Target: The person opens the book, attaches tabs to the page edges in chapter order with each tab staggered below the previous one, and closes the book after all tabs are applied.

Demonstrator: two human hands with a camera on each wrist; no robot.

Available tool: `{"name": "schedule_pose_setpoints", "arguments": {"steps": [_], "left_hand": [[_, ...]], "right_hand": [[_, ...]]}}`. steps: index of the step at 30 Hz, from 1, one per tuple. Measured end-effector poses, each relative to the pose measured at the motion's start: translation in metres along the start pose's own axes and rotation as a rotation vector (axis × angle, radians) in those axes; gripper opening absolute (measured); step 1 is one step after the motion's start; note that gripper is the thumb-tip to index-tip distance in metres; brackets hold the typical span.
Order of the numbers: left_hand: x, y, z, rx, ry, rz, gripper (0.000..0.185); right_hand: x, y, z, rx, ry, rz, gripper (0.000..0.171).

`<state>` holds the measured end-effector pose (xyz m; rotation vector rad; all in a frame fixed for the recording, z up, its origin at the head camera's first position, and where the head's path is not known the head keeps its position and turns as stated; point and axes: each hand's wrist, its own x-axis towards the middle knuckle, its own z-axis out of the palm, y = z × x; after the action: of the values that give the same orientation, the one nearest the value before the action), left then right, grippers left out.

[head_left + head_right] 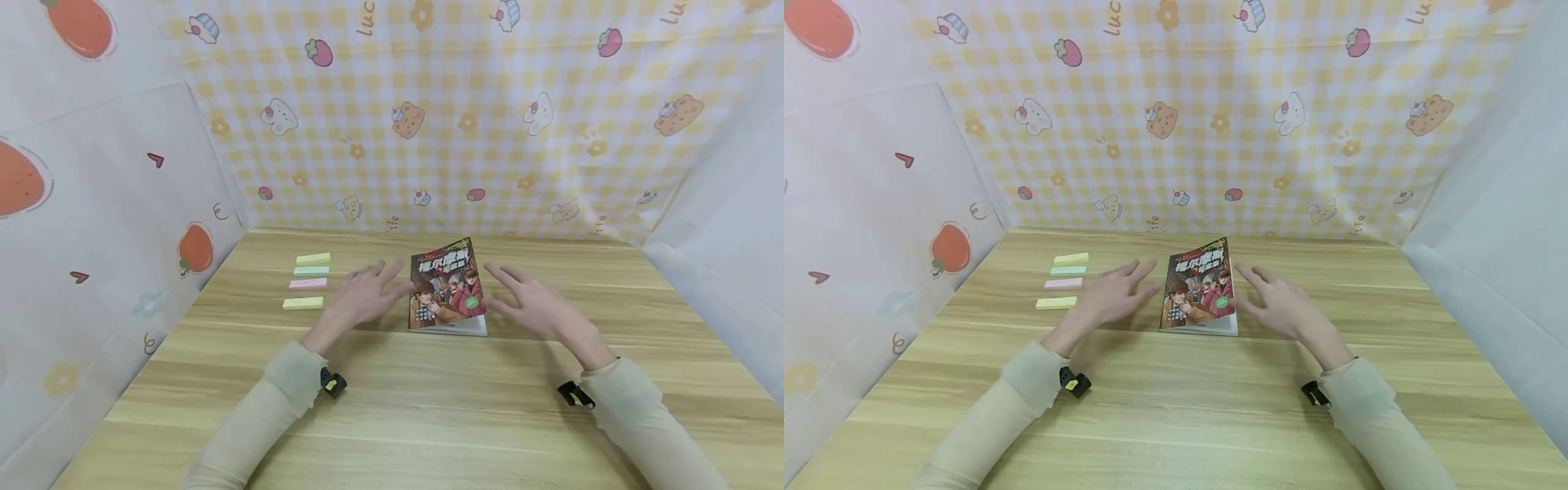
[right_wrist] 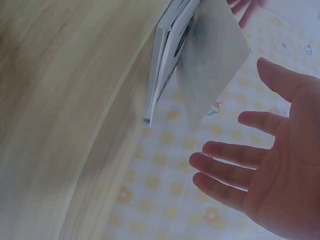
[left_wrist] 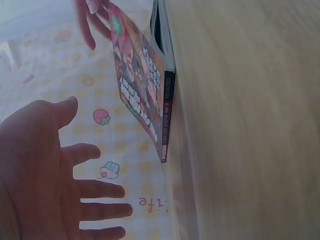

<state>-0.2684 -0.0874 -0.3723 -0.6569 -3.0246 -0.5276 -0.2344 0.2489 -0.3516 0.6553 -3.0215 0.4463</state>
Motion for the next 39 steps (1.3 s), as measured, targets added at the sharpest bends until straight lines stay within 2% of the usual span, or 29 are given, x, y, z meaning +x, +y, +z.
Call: {"name": "schedule_pose_setpoints", "arguments": {"steps": [7,13,21,30,39], "left_hand": [[0.000,0.007,0.003,0.018,-0.032,0.019,0.076],[0.003,0.011,0.008,0.049,-0.062,0.078,0.072],[0.003,0.016,0.010,0.006,-0.067,0.130,0.065],[0.004,0.022,0.010,0.014,-0.086,0.150,0.066],[0.004,0.028,0.013,0.044,-0.101,0.139,0.065]], "right_hand": [[0.000,-0.003,0.002,0.009,-0.014,-0.010,0.082],[0.001,-0.003,0.004,0.007,-0.022,-0.015,0.082],[0.001,-0.004,0.006,-0.003,-0.031,-0.036,0.082],[0.002,-0.004,0.010,-0.010,-0.037,-0.061,0.077],[0.005,-0.003,0.019,-0.039,-0.038,-0.085,0.073]]}}
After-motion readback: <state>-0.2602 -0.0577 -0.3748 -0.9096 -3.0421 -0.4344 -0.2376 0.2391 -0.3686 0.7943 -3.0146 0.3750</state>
